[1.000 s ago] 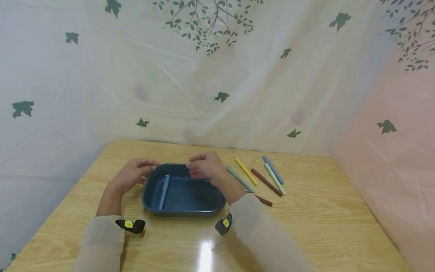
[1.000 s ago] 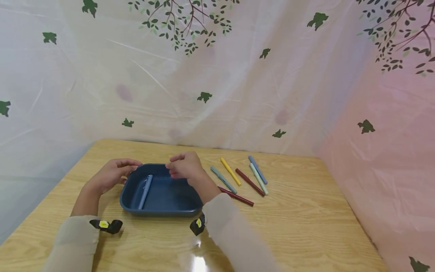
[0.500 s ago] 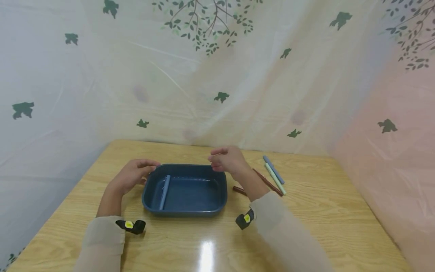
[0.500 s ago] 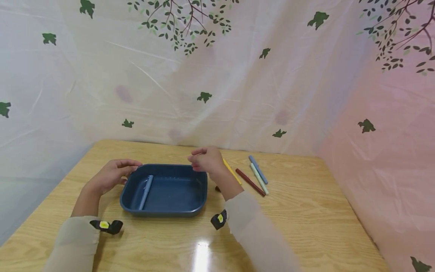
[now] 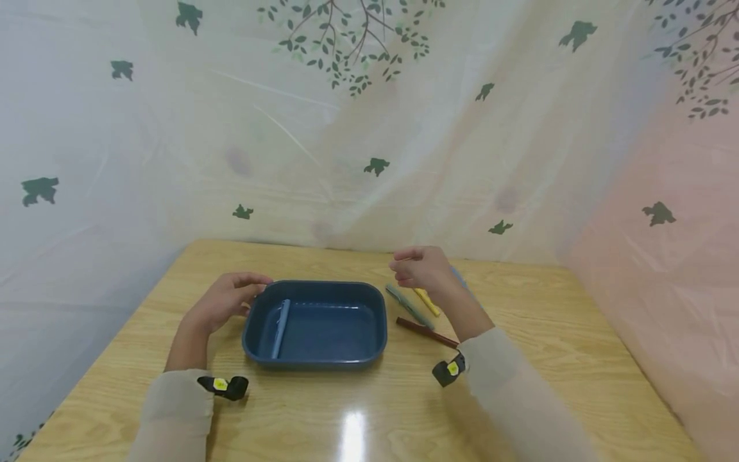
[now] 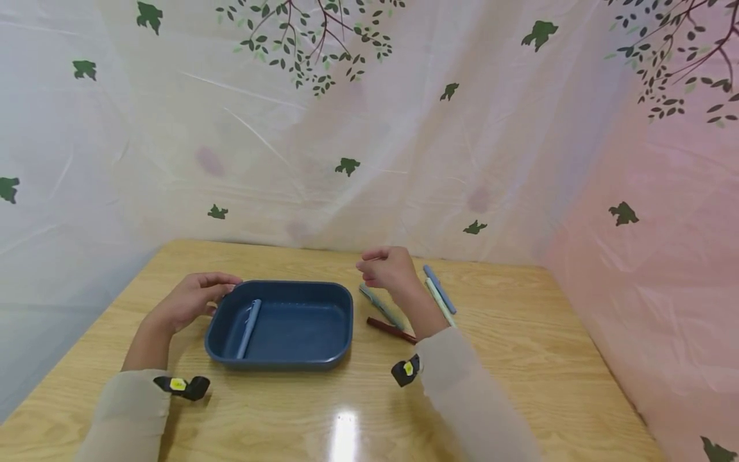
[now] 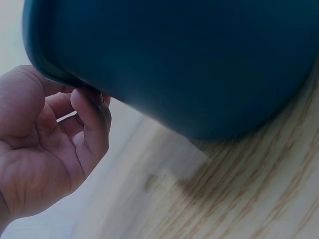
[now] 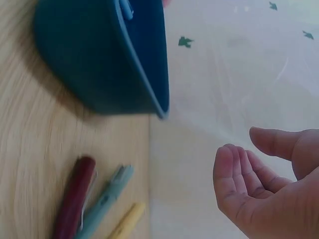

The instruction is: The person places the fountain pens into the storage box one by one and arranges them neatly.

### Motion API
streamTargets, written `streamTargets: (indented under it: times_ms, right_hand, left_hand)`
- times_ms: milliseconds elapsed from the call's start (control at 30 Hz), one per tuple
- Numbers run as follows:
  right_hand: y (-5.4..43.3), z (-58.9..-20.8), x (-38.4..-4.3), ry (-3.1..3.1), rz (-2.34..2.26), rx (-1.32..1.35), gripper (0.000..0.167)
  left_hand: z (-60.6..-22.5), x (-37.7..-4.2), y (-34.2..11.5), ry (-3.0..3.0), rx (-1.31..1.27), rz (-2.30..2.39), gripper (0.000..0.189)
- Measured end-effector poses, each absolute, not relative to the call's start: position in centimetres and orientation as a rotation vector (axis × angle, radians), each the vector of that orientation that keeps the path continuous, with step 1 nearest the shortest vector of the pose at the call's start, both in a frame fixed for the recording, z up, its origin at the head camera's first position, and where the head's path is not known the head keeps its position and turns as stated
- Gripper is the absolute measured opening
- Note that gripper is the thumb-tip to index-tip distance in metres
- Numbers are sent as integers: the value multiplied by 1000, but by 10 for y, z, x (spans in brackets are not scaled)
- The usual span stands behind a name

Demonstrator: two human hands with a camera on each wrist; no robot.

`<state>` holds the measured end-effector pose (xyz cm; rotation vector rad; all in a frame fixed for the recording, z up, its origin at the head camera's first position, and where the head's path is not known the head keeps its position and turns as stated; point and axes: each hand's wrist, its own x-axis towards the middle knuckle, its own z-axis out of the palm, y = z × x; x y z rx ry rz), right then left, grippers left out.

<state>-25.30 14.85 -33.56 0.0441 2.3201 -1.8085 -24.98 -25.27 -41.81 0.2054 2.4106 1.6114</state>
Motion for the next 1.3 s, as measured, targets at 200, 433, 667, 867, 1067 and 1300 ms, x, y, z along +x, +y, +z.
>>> streamTargets:
  times_ms: [200, 433, 667, 867, 1067, 1300]
  right_hand:
    - [172, -338, -255, 2407, -1744, 75, 34]
    - [201, -346, -260, 2468, -1700, 104, 37]
    - [228, -352, -261, 2532, -1650, 144, 40]
    - [249, -362, -262, 2597, -1610, 187, 43]
    - [269, -371, -263, 2651, -1568, 202, 44]
    - [291, -385, -266, 2744, -1477, 168, 39]
  left_hand:
    - [-418, -249, -253, 2413, 203, 1607, 37]
    - [-419, -248, -252, 2410, 187, 1611, 37]
    - [-418, -245, -251, 2426, 181, 1606, 37]
    - [-417, -246, -250, 2418, 186, 1616, 37]
    - [-419, -249, -249, 2419, 188, 1611, 36]
    - [-419, -249, -250, 2415, 197, 1618, 36]
